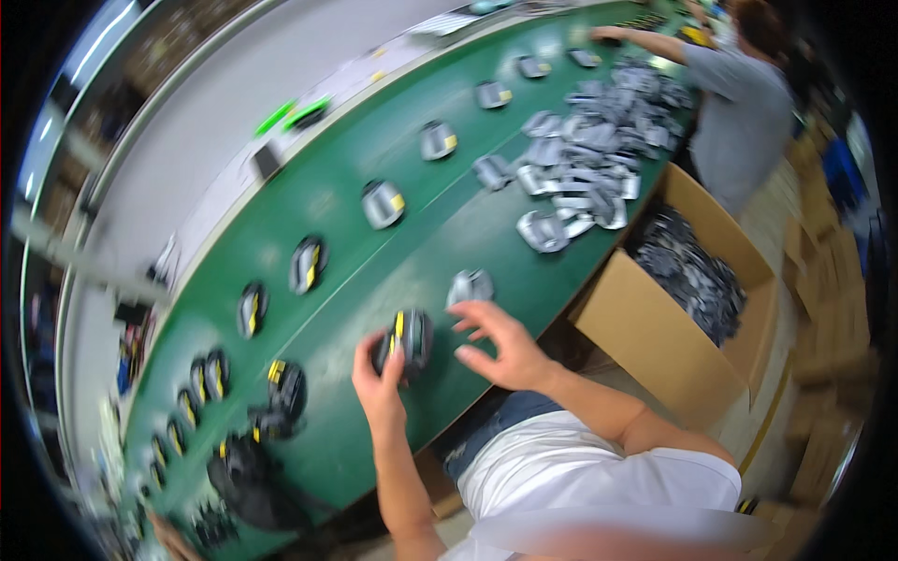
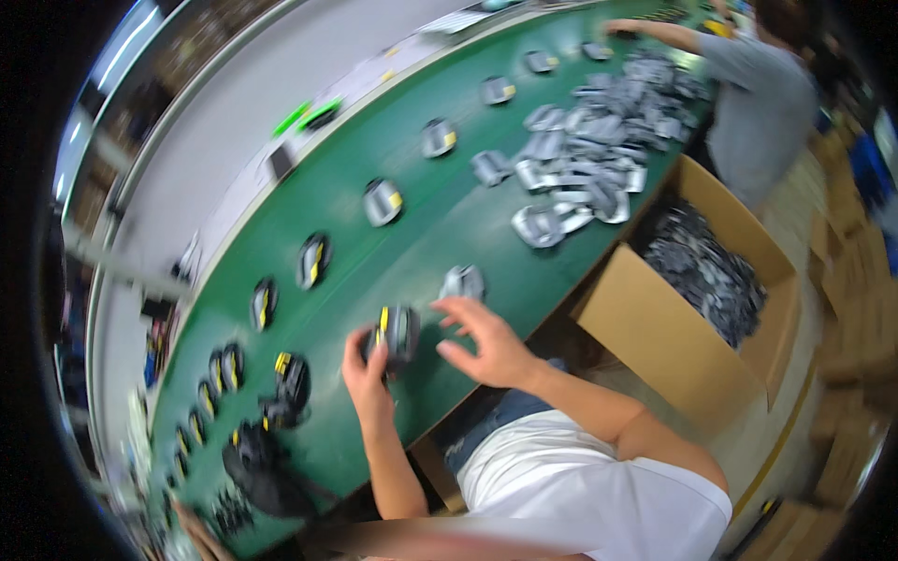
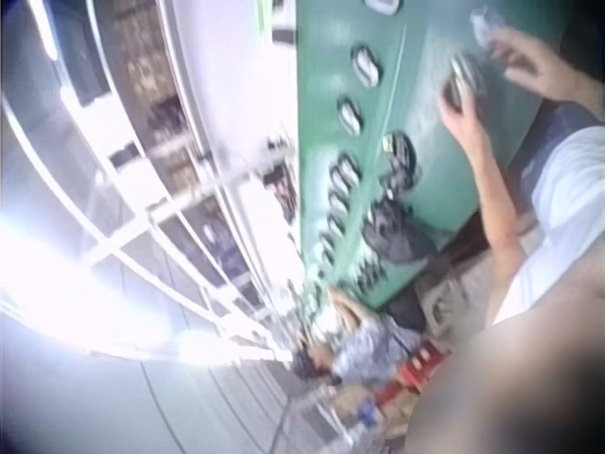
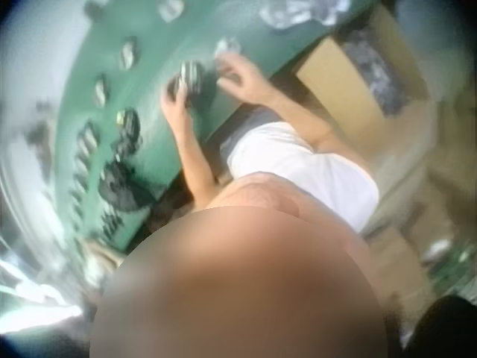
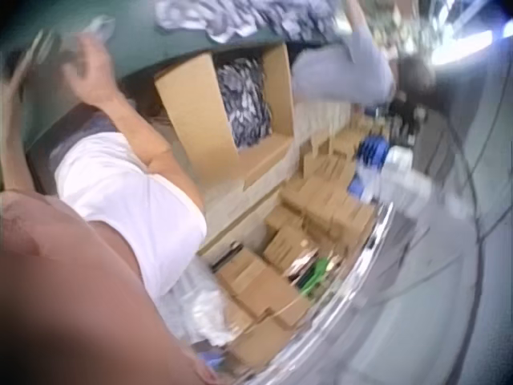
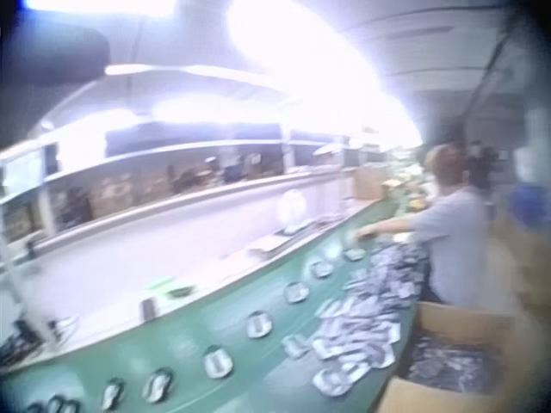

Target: Assemble outer plastic shells and inner components for small electronic devices.

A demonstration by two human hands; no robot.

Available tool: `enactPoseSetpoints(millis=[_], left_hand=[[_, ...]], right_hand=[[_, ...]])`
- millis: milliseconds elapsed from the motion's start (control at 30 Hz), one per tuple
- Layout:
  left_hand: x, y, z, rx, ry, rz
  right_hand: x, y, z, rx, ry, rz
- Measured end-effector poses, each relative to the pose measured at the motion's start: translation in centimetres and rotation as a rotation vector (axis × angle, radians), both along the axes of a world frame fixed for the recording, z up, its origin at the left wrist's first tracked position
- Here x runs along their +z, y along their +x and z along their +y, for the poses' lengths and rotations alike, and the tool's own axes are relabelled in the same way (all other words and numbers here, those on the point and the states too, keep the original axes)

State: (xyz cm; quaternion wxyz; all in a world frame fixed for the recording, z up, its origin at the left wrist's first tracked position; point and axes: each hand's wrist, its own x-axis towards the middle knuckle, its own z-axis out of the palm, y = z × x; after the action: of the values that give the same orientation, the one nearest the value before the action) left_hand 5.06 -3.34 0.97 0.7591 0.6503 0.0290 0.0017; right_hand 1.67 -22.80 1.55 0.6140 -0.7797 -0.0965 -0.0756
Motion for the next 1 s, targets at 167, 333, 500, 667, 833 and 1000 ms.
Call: enactPoseSetpoints(millis=[167,333,500,667,833,1000], left_hand=[[0.2,9.7,4.3,0.029,-0.169,0.096],[-1.1,17.6,3.2,0.153,-0.098,0.083],[-2.1,23.7,1.6,0.336,0.03,0.028],[-3.8,25.2,2.0,0.521,1.181,-0.42],[-2.5,22.0,1.6,0.521,1.454,-0.663],[-0.1,12.2,4.5,0.176,1.319,-0.723]], right_hand=[[-1.1,0.3,0.0,-0.028,-0.116,-0.097],[-2.6,-0.3,0.1,-0.158,-0.302,-0.254],[-5.2,-0.6,0.4,-0.294,-0.425,-0.365],[-6.0,-0.6,0.7,-0.329,-0.384,-0.389],[-5.7,-0.2,0.3,-0.303,-0.327,-0.383],[-3.8,0.5,-2.8,-0.247,-0.186,-0.158]])
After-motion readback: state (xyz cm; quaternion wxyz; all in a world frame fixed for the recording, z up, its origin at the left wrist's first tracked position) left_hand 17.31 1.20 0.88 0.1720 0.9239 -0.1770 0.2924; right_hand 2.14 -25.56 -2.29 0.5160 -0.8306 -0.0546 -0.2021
